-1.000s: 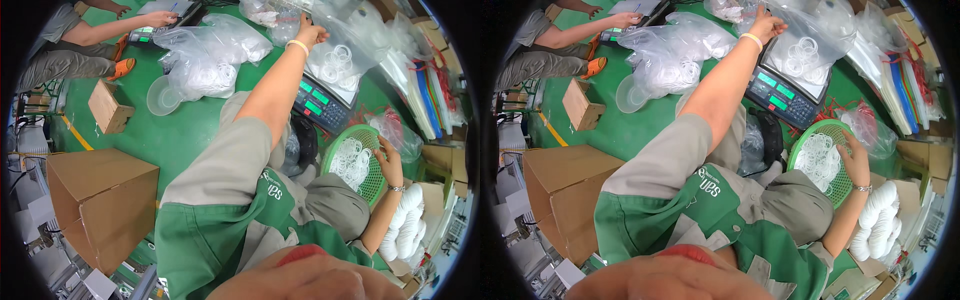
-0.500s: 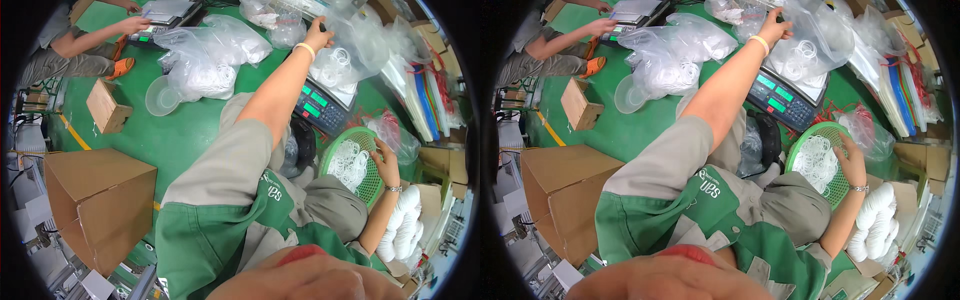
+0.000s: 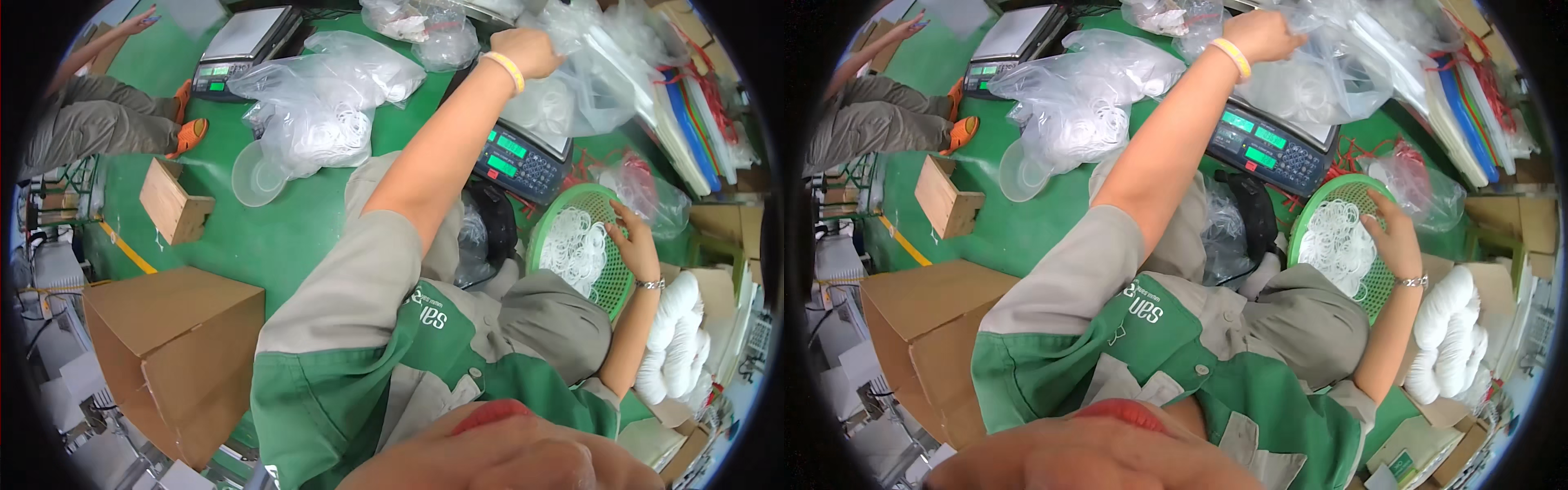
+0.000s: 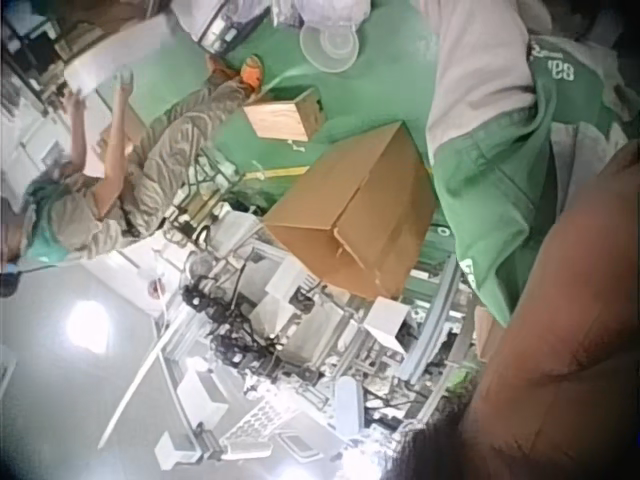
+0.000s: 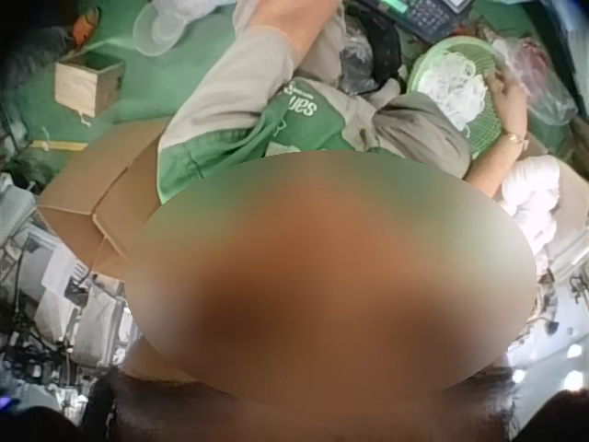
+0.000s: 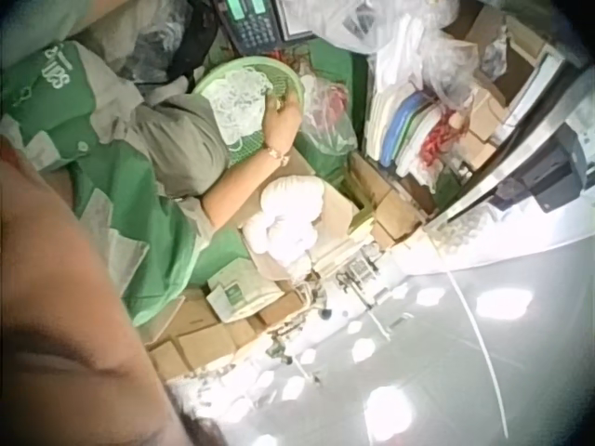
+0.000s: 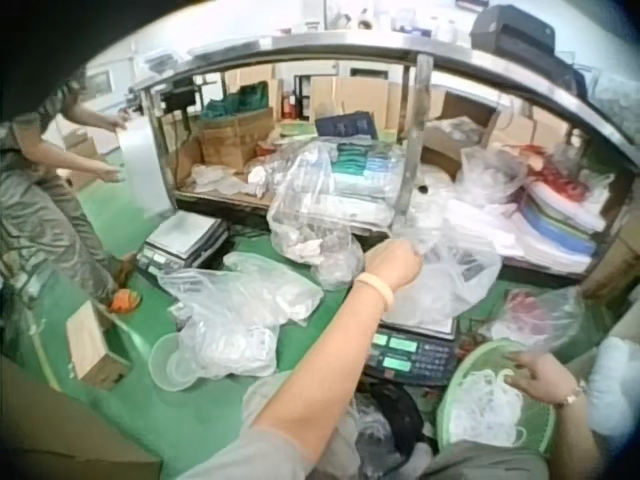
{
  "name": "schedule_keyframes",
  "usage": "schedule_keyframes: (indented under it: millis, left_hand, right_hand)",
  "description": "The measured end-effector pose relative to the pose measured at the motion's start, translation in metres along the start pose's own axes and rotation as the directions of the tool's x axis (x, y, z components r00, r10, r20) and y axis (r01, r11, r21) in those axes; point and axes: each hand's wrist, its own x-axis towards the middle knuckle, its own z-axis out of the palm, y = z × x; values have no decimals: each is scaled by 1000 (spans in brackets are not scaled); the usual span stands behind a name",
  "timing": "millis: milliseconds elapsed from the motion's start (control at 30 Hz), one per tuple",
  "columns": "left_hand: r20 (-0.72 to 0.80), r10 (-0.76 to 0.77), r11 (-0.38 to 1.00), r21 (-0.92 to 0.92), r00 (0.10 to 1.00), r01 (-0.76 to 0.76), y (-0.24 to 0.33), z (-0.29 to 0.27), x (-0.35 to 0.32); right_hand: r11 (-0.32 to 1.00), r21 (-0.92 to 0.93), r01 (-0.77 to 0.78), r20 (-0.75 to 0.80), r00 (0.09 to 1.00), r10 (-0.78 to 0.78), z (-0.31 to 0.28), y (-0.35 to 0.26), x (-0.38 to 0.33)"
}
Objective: Weighing batches of white plastic rings on a scale and packing them into plastic bags.
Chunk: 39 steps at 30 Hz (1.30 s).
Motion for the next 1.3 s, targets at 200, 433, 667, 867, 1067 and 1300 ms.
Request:
schedule_keyframes:
  millis: [200,433,667,867,1067,1300]
  left_hand:
    - [-138,343,859,-354,929,-369,-88,-31,34]
    - [-167,-122,-30,-985,978,-172,-97,-73,4]
    - [-253,-421,-72,-948,871,-310,-138,-72,20]
    - [-59,-894,86,-996,445,40,-371,-93,-26]
    - [105,-905,-14,-976,412,218,-323,-18,-23]
    - [295,-875,-269,-955,383,123,-315,-42,-5]
  right_hand:
    - [996,43,75,28,997,-76,4,-21,17]
    - [991,120,51,-46,998,-46,-3,14,8]
    - [934,345,-95,-428,870,247,-24,81,-66]
    - [785,487,-384,-401,699,592,51,160,-180]
    - [306,518,-799,-281,178,943,185,216,-363]
    - [189,504,-843,14,227,974,393,179,-309]
